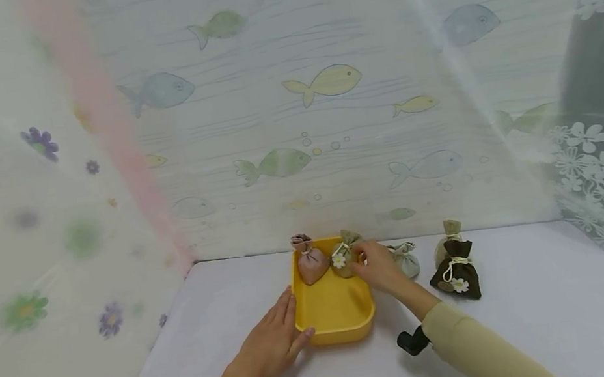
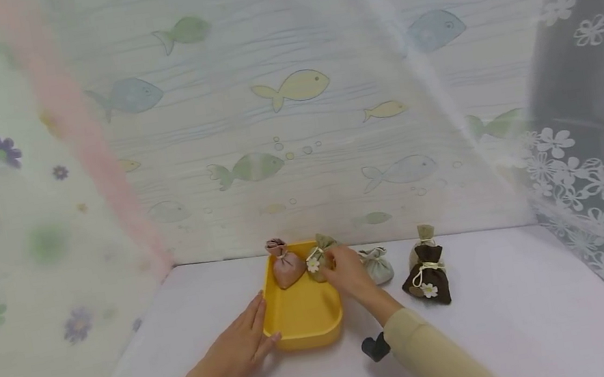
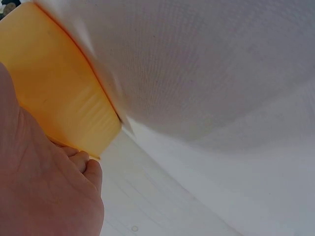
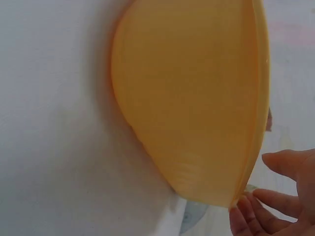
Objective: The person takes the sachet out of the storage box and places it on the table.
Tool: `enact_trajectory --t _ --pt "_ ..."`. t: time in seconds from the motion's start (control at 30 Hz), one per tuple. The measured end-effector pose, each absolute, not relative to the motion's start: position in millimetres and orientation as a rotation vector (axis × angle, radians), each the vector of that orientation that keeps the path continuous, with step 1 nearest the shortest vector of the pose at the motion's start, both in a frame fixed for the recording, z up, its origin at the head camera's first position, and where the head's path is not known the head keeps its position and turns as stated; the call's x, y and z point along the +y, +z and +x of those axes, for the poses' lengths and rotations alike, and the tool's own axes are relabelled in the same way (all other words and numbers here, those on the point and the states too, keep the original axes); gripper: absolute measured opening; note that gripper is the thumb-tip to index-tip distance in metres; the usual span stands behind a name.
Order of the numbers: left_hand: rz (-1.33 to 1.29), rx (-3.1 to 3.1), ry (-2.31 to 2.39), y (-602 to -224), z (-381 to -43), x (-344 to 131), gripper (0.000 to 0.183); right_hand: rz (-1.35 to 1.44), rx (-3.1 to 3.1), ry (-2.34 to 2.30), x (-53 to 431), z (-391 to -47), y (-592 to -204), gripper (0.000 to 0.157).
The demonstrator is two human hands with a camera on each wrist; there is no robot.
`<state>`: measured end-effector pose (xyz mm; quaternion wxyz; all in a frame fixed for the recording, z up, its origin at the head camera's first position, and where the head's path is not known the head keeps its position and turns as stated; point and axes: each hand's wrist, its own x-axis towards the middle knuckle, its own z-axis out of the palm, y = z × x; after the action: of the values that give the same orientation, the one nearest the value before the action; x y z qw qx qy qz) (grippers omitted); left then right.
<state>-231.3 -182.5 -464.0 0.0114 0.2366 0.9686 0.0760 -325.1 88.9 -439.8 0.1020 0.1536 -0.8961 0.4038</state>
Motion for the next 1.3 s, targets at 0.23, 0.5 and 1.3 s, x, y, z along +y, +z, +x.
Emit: enact_trajectory --t 0.23,0.5,1.3 --pt "0.726 3.004 0.219 -464 -233 -183 0.088 0.397 -2.675 1.138 82 -341 -444 0.019" --pt "0.744 3.026 0.238 -465 -232 -182 0.089 0.325 -2.687 1.087 79 -352 -442 0.008" --pt "0.748 3.033 0.21 -465 -232 -182 0.089 0.402 -2.696 1.017 79 -366 -448 0.005"
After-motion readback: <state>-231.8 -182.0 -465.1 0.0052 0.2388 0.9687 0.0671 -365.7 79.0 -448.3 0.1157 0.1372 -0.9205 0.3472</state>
